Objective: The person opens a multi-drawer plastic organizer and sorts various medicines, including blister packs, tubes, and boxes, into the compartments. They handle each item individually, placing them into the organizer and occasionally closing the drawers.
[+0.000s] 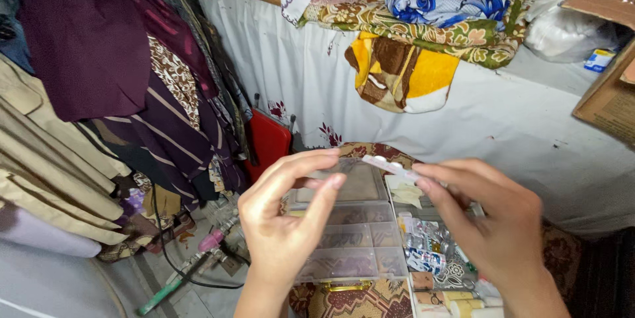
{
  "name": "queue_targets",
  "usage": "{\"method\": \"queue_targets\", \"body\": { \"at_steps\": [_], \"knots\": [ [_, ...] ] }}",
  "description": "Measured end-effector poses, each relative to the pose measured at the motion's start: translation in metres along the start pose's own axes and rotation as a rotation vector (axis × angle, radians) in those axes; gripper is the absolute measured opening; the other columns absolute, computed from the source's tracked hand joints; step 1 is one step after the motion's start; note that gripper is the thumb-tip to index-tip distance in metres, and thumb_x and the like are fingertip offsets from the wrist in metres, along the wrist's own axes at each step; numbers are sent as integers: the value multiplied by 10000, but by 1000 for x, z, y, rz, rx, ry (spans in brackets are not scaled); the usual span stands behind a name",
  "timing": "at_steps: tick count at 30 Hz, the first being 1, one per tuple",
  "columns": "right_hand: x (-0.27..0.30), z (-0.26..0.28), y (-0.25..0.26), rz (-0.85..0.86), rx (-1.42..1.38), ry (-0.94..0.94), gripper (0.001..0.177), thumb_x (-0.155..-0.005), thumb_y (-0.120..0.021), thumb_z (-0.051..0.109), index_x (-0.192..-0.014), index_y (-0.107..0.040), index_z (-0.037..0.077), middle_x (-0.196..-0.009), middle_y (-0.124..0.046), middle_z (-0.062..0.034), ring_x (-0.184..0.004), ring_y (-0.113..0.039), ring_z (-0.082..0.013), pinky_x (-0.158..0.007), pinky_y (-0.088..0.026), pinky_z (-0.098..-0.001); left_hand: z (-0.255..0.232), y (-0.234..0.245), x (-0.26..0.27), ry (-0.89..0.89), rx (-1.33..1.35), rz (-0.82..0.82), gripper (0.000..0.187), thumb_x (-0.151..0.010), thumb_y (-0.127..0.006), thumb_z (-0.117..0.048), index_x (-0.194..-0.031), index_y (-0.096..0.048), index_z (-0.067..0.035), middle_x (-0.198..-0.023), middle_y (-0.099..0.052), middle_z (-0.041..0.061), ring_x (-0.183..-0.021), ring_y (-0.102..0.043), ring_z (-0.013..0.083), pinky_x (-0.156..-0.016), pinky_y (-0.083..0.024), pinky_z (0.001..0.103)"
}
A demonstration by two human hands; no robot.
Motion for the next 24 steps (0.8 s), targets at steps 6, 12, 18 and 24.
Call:
{"method": "queue_targets", "body": {
  "at_steps": [6,12,18,24],
  "knots": [
    [23,-160,-74,330,187,-324,191,-818,-801,243,-992,-838,172,-883,-774,-59,-695,-677,-207,-665,-540,-364,25,-5,7,78,35,37,111,-877,-760,26,-986,-766,5,-1050,-799,103,-929,-754,126,-740,-589,218],
    [94,-273,-140,706,372,-718,147,-776,-819,245,-919,-846,225,-970,-817,-4,-917,-780,-193,-817,-597,-354,46,-6,8,128,50,80,102,-881,-750,32,-977,-770,2,-1045,-795,110,-908,-750,115,-734,-606,213],
    [122,-295,-178,738,423,-786,125,-788,-793,226,-896,-846,264,-975,-812,27,-923,-771,-199,-834,-598,-370,67,-1,3,196,61,82,101,-883,-746,31,-977,-774,7,-1056,-792,117,-884,-738,112,-716,-596,214],
    [124,-295,-199,726,447,-779,96,-806,-782,244,-885,-827,276,-964,-801,-3,-928,-762,-226,-827,-603,-387,87,0,-3,206,37,91,98,-887,-747,29,-978,-775,8,-1048,-794,113,-889,-731,107,-729,-592,212]
  ]
}}
Point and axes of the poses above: each hand's wrist, its own x-axis away from the middle knuckle, its own y-axis out of the back of the hand, z = x × y, the point moved 1 cm from there along -x, towards the middle knuckle
